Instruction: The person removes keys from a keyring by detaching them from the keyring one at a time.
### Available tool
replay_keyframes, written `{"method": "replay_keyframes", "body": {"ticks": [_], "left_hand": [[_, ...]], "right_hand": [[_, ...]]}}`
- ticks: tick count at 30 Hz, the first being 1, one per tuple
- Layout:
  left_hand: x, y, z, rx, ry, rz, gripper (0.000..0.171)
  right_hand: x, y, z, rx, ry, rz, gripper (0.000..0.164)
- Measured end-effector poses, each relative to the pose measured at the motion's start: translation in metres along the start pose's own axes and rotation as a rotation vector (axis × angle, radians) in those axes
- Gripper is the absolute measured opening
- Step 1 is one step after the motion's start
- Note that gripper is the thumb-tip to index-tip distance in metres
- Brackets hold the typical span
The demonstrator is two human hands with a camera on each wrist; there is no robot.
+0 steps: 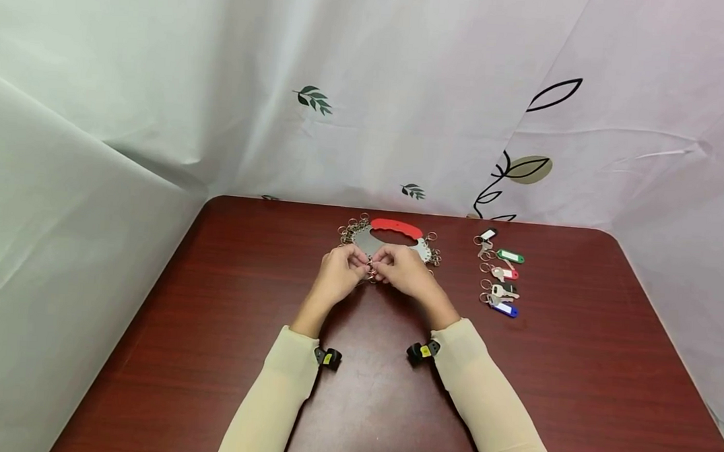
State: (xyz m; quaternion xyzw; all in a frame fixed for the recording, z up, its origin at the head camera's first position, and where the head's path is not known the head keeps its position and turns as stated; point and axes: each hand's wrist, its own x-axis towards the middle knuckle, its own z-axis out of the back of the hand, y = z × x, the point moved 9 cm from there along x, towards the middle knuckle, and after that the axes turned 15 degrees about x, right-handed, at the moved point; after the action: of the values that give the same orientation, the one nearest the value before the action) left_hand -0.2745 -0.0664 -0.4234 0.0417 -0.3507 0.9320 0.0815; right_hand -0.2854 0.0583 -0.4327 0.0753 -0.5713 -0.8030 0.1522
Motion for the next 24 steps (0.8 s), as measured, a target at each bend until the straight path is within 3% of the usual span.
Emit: {"method": "replay_keyframes", "body": {"ticks": [10, 24], "left_hand": [[0.0, -0.0012, 0.003, 0.011, -0.065, -0.019, 0.01], [-0.0009, -0.0012, 0.0057, 0.004, -0.116, 0.025, 0.007]], "right_hand": [[0.0002, 0.0037, -0.0032, -0.076, 0.032, 0.051, 0.007], [0.0002, 0.0073, 0.0037, -0.087, -0.034, 0.072, 0.006]]}}
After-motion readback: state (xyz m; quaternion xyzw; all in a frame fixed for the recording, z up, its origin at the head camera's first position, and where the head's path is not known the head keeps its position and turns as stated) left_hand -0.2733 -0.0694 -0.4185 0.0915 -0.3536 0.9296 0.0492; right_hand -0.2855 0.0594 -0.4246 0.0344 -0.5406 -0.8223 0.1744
